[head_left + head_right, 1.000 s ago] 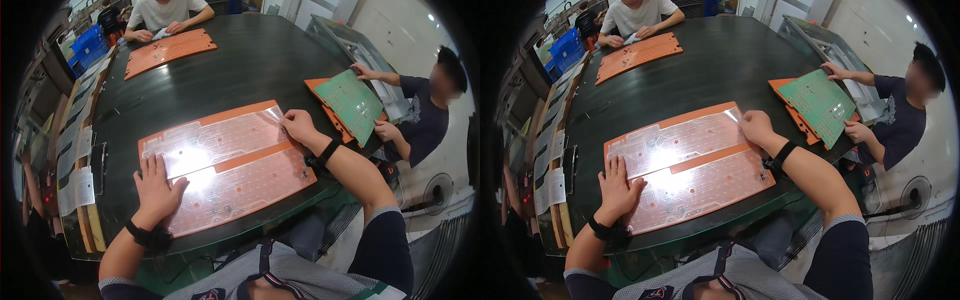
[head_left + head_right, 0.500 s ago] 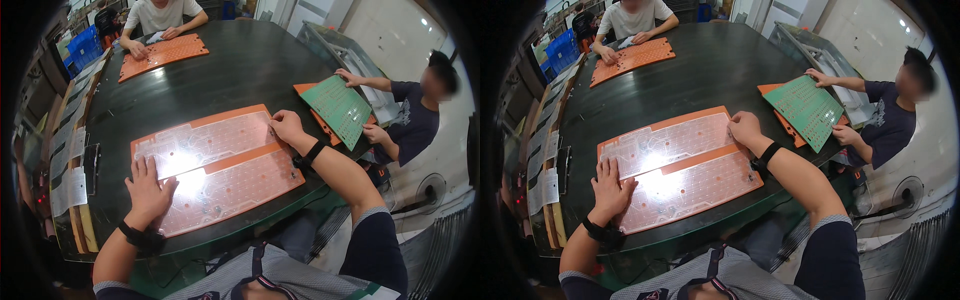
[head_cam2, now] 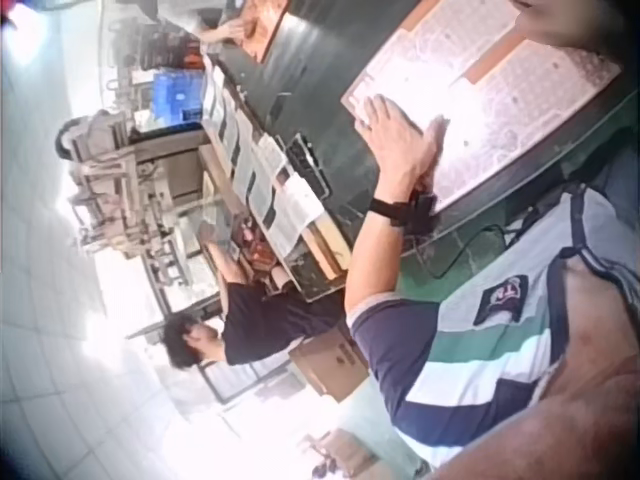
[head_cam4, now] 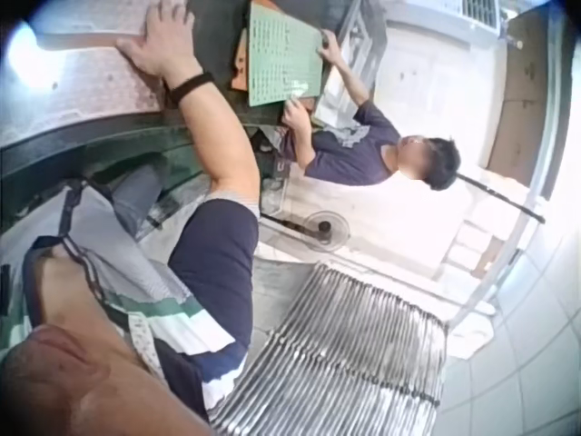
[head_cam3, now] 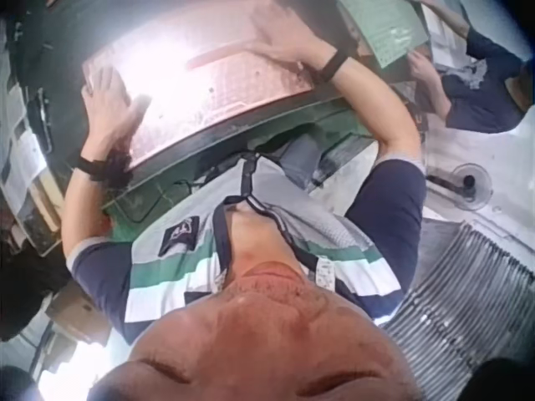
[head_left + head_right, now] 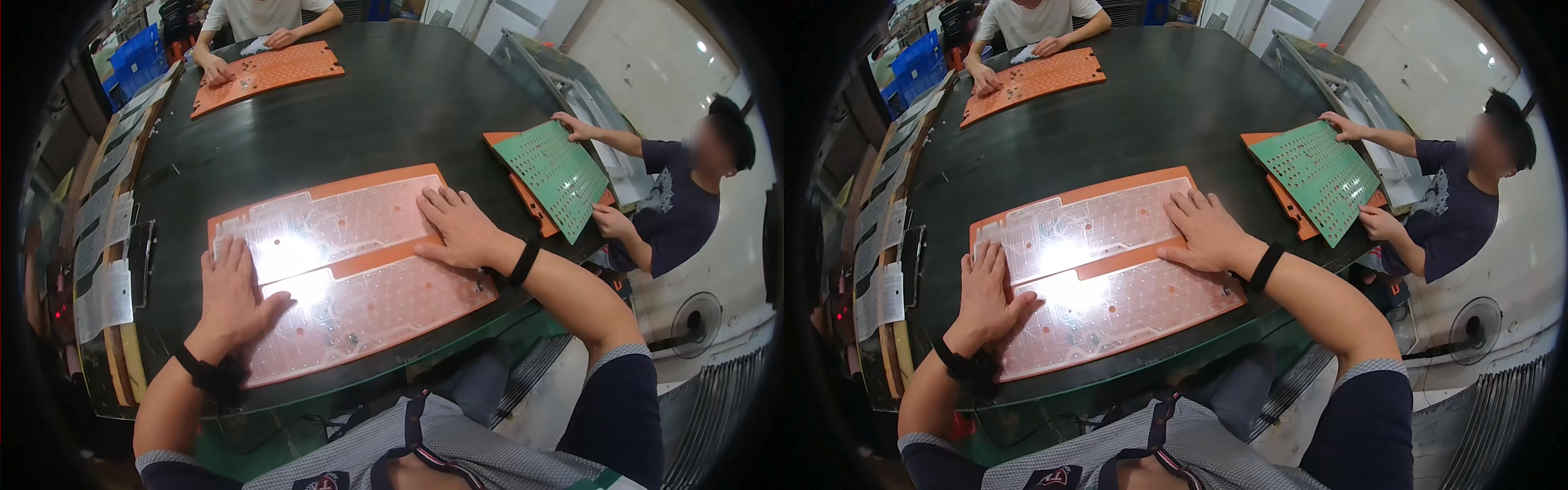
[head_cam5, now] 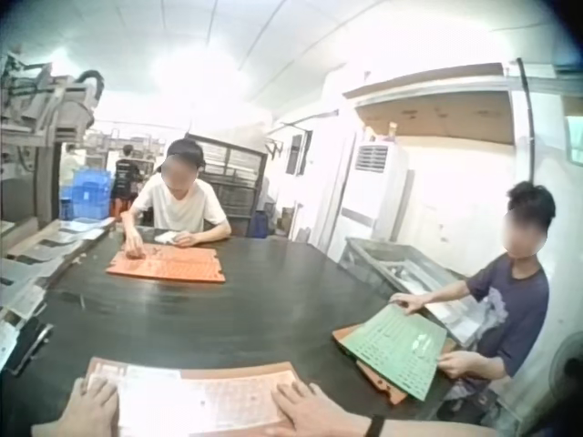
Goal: The recorder is aligning and stacking printed circuit layers and transparent membrane sheets on a registration plate for electronic assembly.
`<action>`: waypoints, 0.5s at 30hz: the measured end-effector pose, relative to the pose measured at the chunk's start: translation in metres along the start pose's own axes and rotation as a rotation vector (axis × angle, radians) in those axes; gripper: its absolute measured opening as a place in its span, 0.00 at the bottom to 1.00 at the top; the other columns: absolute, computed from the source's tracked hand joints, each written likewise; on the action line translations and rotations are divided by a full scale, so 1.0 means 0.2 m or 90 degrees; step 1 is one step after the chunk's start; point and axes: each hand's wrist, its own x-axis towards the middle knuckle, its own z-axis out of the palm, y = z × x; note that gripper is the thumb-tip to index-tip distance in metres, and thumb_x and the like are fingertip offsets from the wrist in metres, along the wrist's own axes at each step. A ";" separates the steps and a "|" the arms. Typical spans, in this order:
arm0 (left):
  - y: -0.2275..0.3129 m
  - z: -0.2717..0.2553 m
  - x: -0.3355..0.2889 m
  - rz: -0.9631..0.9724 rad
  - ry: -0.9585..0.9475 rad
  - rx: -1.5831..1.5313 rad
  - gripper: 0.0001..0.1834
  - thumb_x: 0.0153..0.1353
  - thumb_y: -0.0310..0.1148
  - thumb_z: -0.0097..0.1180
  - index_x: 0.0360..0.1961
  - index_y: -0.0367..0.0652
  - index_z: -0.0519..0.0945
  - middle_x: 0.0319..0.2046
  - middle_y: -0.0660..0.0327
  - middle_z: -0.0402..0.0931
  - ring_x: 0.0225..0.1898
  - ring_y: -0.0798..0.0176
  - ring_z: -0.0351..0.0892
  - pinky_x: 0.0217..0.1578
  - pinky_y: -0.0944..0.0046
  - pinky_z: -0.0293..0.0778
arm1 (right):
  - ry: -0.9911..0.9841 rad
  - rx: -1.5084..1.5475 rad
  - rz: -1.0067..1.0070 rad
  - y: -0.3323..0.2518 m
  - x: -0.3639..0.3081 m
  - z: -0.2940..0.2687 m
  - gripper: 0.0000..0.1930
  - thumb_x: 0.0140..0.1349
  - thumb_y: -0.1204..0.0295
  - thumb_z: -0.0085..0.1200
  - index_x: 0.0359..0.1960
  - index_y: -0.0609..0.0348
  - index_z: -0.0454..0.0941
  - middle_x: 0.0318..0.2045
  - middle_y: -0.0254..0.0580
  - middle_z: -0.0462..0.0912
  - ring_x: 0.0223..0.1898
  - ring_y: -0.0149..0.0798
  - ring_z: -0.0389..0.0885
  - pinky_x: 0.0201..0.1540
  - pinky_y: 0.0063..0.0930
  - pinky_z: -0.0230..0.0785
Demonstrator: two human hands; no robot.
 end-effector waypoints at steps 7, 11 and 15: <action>0.12 -0.12 -0.02 0.028 -0.139 -0.008 0.56 0.49 0.64 0.55 0.62 0.21 0.59 0.64 0.36 0.57 0.67 0.40 0.53 0.65 0.41 0.44 | -0.170 0.053 0.136 -0.08 0.01 -0.21 0.45 0.59 0.42 0.47 0.65 0.71 0.55 0.66 0.66 0.53 0.68 0.62 0.50 0.67 0.53 0.44; 0.09 -0.04 -0.07 0.065 -0.086 0.026 0.59 0.48 0.68 0.53 0.62 0.19 0.57 0.63 0.33 0.56 0.67 0.39 0.53 0.64 0.42 0.46 | -0.082 0.127 -0.008 -0.18 -0.02 0.03 0.50 0.59 0.42 0.47 0.67 0.75 0.44 0.69 0.70 0.43 0.72 0.63 0.37 0.71 0.51 0.32; 0.07 -0.05 -0.10 0.055 -0.094 0.055 0.55 0.51 0.65 0.54 0.61 0.19 0.58 0.63 0.34 0.56 0.67 0.39 0.53 0.64 0.41 0.47 | -0.074 0.076 0.097 0.03 -0.05 0.03 0.47 0.61 0.42 0.45 0.66 0.75 0.50 0.69 0.67 0.48 0.71 0.61 0.42 0.71 0.51 0.36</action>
